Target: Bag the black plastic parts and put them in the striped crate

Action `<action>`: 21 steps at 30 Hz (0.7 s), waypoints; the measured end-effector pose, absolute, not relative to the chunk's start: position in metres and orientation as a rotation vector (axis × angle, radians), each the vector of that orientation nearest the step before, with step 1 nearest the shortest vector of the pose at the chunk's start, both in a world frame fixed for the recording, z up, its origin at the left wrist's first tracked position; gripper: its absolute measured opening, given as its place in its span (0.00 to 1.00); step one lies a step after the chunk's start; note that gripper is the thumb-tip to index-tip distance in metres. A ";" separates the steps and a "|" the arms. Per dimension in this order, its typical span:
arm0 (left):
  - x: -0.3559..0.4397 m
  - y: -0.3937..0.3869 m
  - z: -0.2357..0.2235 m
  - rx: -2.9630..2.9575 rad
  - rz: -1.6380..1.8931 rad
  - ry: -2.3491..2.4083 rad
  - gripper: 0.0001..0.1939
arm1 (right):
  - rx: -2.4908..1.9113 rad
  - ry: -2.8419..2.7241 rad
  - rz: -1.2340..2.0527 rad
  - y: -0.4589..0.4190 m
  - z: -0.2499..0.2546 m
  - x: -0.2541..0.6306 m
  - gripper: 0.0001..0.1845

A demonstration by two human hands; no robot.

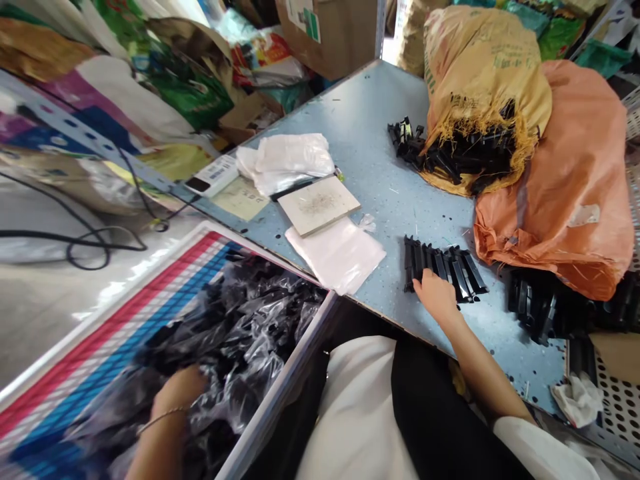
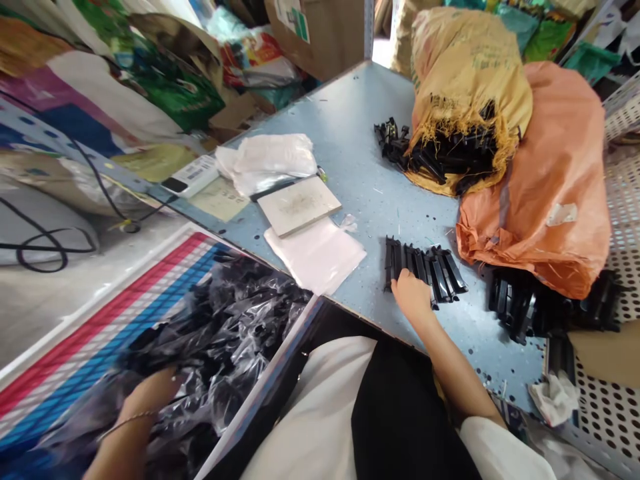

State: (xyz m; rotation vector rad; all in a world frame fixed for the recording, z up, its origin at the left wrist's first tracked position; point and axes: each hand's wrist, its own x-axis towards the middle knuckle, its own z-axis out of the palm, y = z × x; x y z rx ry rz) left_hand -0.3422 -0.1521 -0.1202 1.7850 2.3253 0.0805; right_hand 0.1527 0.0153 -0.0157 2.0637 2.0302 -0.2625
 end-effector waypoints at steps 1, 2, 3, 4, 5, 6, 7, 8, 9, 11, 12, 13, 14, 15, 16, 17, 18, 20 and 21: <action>-0.325 -0.136 -0.115 1.784 0.151 2.344 0.12 | 2.082 2.012 -0.293 0.017 -0.017 0.153 0.16; -0.303 -0.117 -0.110 1.743 0.304 2.419 0.13 | 2.109 2.008 -0.340 0.018 -0.019 0.155 0.15; -0.277 -0.095 -0.105 1.751 0.493 2.434 0.14 | 2.143 2.021 -0.420 0.020 -0.021 0.157 0.14; -0.248 -0.073 -0.099 1.812 0.572 2.367 0.15 | 2.188 2.052 -0.548 0.021 -0.024 0.160 0.14; -0.218 -0.052 -0.095 1.885 0.636 2.268 0.15 | 2.238 2.089 -0.732 0.021 -0.027 0.162 0.14; -0.188 -0.032 -0.091 2.000 0.720 2.081 0.15 | 2.293 2.109 -0.966 0.020 -0.030 0.164 0.15; -0.161 -0.013 -0.088 2.122 0.766 1.906 0.14 | 2.346 2.102 -1.232 0.018 -0.033 0.165 0.16; -0.137 0.003 -0.086 2.212 0.784 1.789 0.13 | 2.389 2.063 -1.507 0.016 -0.036 0.166 0.17; -0.119 0.017 -0.084 2.279 0.772 1.696 0.11 | 2.418 1.995 -1.766 0.012 -0.039 0.165 0.19; -0.100 0.039 -0.082 2.303 0.745 1.603 0.07 | 2.427 1.816 -2.189 0.004 -0.042 0.164 0.21; -0.098 0.049 -0.081 2.258 0.749 1.592 0.07 | 2.402 1.725 -2.363 0.000 -0.043 0.165 0.22; -0.101 0.057 -0.080 2.174 0.762 1.598 0.07 | 2.353 1.635 -2.526 -0.003 -0.043 0.165 0.22; -0.107 0.064 -0.078 2.062 0.770 1.606 0.08 | 2.284 1.538 -2.687 -0.007 -0.043 0.166 0.21; -0.114 0.070 -0.077 1.931 0.767 1.606 0.09 | 2.205 1.444 -2.834 -0.009 -0.043 0.168 0.20; -0.121 0.076 -0.076 1.790 0.754 1.588 0.11 | 2.133 1.365 -2.948 -0.012 -0.043 0.169 0.19; -0.128 0.081 -0.075 1.654 0.733 1.548 0.12 | 2.054 1.293 -3.048 -0.013 -0.043 0.169 0.18; -0.133 0.085 -0.074 1.533 0.709 1.497 0.13 | 1.951 1.218 -3.146 -0.014 -0.045 0.168 0.18; -0.137 0.089 -0.072 1.379 0.708 1.423 0.11 | 1.633 1.028 -3.346 -0.014 -0.050 0.160 0.20; -0.137 0.090 -0.072 1.367 0.729 1.423 0.08 | 1.429 0.907 -3.435 -0.013 -0.054 0.153 0.21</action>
